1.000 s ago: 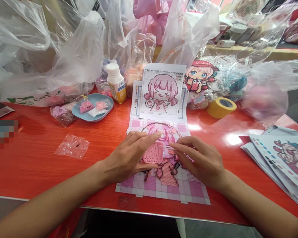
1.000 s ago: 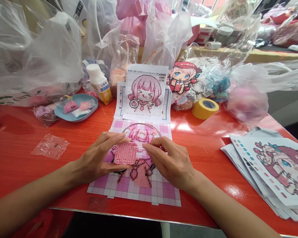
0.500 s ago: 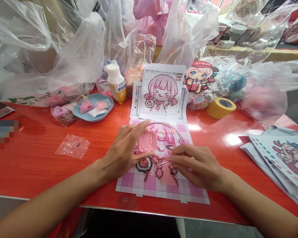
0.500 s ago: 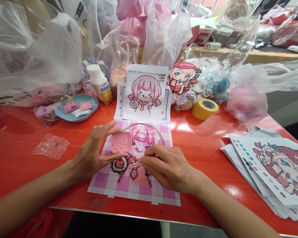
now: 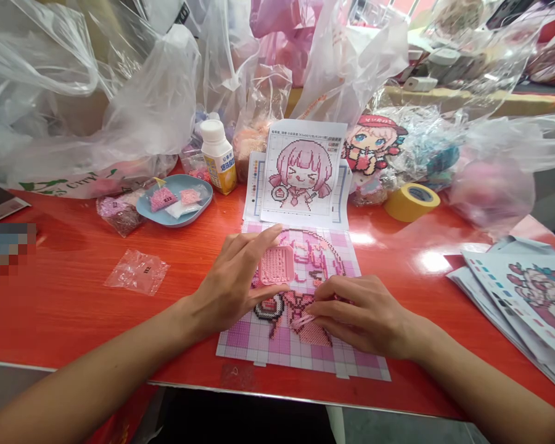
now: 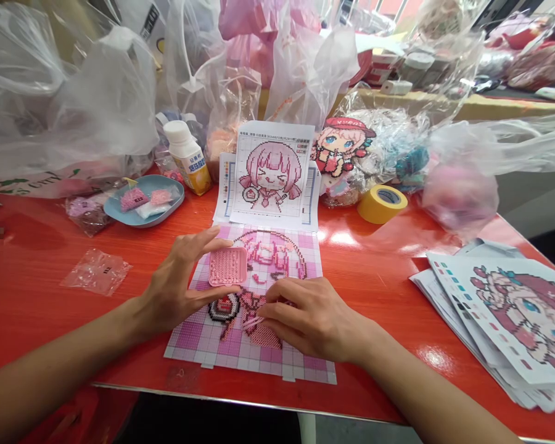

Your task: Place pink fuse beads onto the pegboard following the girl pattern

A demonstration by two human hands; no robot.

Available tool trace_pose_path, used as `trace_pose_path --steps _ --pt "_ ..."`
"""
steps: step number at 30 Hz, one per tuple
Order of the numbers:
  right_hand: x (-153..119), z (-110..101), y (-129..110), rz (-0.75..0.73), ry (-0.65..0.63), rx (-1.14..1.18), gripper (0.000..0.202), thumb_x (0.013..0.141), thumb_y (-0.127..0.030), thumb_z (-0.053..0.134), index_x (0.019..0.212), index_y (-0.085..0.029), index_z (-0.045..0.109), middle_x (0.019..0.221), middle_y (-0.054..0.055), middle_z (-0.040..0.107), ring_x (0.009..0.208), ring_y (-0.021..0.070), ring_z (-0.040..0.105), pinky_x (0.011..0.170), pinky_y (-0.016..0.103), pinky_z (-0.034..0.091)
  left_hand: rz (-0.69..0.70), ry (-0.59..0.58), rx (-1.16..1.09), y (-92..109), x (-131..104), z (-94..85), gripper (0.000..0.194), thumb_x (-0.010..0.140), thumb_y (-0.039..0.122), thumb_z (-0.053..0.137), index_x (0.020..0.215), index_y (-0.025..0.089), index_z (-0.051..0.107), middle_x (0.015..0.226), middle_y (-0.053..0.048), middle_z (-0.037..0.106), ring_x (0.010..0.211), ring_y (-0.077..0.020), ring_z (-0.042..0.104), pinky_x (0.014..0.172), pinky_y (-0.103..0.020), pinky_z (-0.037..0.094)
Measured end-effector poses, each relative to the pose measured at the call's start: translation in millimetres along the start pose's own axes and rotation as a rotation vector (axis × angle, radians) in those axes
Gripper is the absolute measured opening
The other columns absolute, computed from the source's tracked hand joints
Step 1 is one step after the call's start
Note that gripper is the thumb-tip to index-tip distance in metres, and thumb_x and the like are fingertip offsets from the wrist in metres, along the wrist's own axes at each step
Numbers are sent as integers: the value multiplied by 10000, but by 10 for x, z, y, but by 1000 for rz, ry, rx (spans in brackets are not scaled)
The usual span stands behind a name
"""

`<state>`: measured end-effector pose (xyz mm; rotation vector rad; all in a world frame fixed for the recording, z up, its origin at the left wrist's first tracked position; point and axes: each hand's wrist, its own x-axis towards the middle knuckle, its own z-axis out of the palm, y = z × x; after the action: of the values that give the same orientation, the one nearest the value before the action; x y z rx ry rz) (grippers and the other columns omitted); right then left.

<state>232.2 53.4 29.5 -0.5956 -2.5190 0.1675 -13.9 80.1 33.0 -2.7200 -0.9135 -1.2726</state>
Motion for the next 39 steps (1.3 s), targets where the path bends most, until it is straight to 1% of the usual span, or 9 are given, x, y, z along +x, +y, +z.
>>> trace_pose_path --steps 21,31,35,39 --pt "11 18 -9 -13 13 -32 100 920 -184 524 959 -162 613 840 18 601 645 73 488 521 213 376 13 0 -26 -4 -4 3 853 772 306 739 1449 122 254 1114 -133 635 985 -219 587 869 -370 478" --pt "4 16 -3 -8 -9 -33 110 919 -191 517 979 -175 608 848 15 601 647 67 499 519 202 381 11 -6 -33 2 0 -1 839 783 306 731 1449 126 253 1112 -129 633 976 -213 584 862 -371 487" --pt "-1 19 2 -17 -7 -39 113 913 -194 527 987 -174 610 851 14 602 640 68 495 513 206 378 6 -8 -31 -4 -7 2 844 786 320 727 1456 147 244 1120 -125 633 980 -214 582 865 -377 490" --pt "-9 19 11 -17 -6 -45 117 904 -183 541 995 -173 612 859 16 608 639 69 492 511 208 378 12 -1 -30 -7 -12 2 843 777 318 735 1446 123 261 1106 -134 637 975 -214 576 864 -373 491"
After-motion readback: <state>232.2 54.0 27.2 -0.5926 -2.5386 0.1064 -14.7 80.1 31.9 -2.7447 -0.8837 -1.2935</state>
